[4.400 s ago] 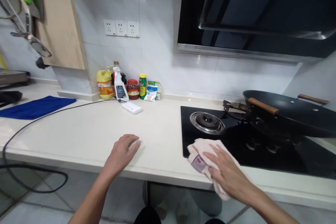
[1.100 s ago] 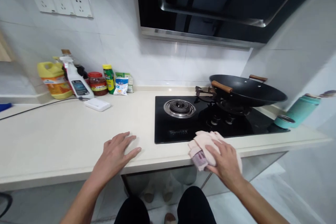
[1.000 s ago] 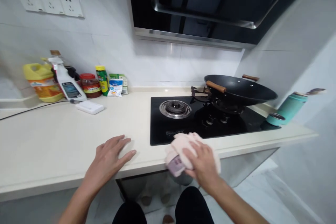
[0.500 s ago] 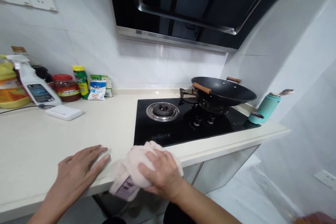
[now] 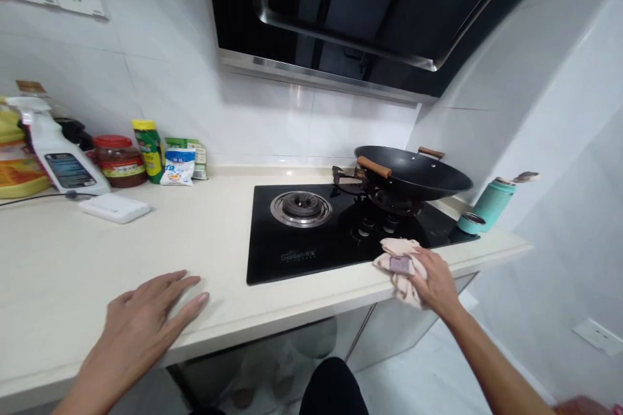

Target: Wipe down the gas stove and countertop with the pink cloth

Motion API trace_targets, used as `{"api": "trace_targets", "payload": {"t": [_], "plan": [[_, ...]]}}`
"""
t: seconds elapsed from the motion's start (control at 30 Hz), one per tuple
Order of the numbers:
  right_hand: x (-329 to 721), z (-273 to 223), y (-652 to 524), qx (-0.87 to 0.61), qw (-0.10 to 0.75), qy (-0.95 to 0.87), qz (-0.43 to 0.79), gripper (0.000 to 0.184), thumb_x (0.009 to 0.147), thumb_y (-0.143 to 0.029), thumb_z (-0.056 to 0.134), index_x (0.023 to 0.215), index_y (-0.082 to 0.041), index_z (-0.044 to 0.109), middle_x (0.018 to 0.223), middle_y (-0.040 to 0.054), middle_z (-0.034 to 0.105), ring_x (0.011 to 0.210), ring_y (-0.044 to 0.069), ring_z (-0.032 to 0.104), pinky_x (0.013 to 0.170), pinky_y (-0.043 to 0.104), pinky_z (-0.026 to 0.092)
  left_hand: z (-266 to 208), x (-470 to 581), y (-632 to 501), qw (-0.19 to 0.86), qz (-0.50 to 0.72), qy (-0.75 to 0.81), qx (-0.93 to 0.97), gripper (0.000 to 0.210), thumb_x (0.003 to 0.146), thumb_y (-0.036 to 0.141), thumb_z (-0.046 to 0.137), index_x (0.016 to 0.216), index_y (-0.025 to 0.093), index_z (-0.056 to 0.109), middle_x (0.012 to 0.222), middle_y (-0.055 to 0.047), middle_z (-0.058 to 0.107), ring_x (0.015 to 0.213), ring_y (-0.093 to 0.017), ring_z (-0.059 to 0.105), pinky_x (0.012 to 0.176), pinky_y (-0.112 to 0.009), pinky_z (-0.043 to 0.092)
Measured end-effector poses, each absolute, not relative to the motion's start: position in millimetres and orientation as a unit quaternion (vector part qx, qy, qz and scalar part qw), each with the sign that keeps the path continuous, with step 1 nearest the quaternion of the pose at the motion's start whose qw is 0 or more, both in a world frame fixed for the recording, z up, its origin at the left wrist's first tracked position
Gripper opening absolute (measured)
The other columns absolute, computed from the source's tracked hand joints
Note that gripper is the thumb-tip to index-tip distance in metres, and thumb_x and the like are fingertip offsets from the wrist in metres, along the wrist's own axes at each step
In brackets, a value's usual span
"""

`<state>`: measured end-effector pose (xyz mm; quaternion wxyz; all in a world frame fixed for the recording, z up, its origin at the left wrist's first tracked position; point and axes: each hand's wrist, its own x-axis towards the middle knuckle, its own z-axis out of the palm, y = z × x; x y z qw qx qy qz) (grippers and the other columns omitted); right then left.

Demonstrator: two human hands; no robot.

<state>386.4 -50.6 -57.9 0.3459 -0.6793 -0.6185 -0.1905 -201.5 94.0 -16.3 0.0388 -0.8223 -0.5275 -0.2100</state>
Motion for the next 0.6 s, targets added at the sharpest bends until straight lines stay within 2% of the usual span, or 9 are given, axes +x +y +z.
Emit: {"api": "trace_targets", "payload": {"t": [0.07, 0.17, 0.27, 0.33, 0.43, 0.6], "plan": [[402.2, -47.3, -52.2, -0.740, 0.378, -0.529, -0.171, 0.045, 0.088, -0.053, 0.050, 0.111, -0.019, 0.070, 0.117, 0.0148, 0.071, 0.109, 0.034, 0.064, 0.095, 0.047, 0.049, -16.3, -200.8, 93.5, 0.046, -0.208, -0.526, -0.823, 0.059, 0.093, 0.067, 0.041, 0.128, 0.029, 0.070, 0.140, -0.009, 0.067, 0.134, -0.036, 0.056, 0.106, -0.053, 0.041], [401.7, -22.6, -40.1, -0.802, 0.368, -0.450, -0.136, 0.047, 0.090, -0.049, 0.049, 0.123, -0.021, 0.067, 0.122, 0.0129, 0.070, 0.110, 0.032, 0.064, 0.093, 0.043, 0.049, -18.0, -200.1, 93.6, 0.055, -0.205, -0.524, -0.825, 0.060, 0.093, 0.067, 0.041, 0.130, 0.029, 0.070, 0.142, -0.010, 0.065, 0.134, -0.036, 0.055, 0.105, -0.054, 0.040], [378.9, -3.1, -14.5, -0.853, 0.251, -0.444, -0.110, 0.050, 0.093, -0.046, 0.046, 0.133, -0.023, 0.064, 0.135, 0.0139, 0.064, 0.120, 0.036, 0.058, 0.099, 0.050, 0.045, -19.1, -199.2, 93.1, 0.054, -0.209, -0.529, -0.821, 0.060, 0.092, 0.068, 0.042, 0.129, 0.030, 0.070, 0.142, -0.009, 0.065, 0.134, -0.035, 0.056, 0.105, -0.053, 0.041], [355.9, 1.9, -0.8, -0.873, 0.174, -0.444, -0.102, 0.052, 0.096, -0.051, 0.045, 0.136, -0.023, 0.062, 0.141, 0.0164, 0.058, 0.124, 0.040, 0.054, 0.099, 0.055, 0.042, -19.2, -198.5, 92.3, 0.054, -0.213, -0.533, -0.817, 0.060, 0.092, 0.069, 0.041, 0.127, 0.030, 0.070, 0.141, -0.008, 0.066, 0.134, -0.034, 0.056, 0.106, -0.051, 0.041], [314.7, 1.3, 3.5, -0.846, 0.123, -0.505, -0.122, 0.054, 0.099, -0.054, 0.043, 0.137, -0.020, 0.060, 0.139, 0.0183, 0.057, 0.121, 0.040, 0.054, 0.096, 0.053, 0.041, -20.7, -197.9, 91.5, 0.059, -0.218, -0.533, -0.815, 0.060, 0.091, 0.069, 0.042, 0.126, 0.029, 0.071, 0.139, -0.008, 0.068, 0.133, -0.033, 0.057, 0.109, -0.050, 0.039], [242.1, 4.7, 1.3, -0.724, 0.140, -0.666, -0.112, 0.038, 0.101, -0.043, 0.046, 0.127, -0.022, 0.062, 0.127, 0.0137, 0.061, 0.110, 0.031, 0.054, 0.091, 0.043, 0.040, -25.5, -198.7, 93.1, 0.064, -0.224, -0.525, -0.818, 0.063, 0.091, 0.072, 0.042, 0.128, 0.030, 0.070, 0.140, -0.007, 0.067, 0.135, -0.034, 0.055, 0.107, -0.049, 0.042]]}}
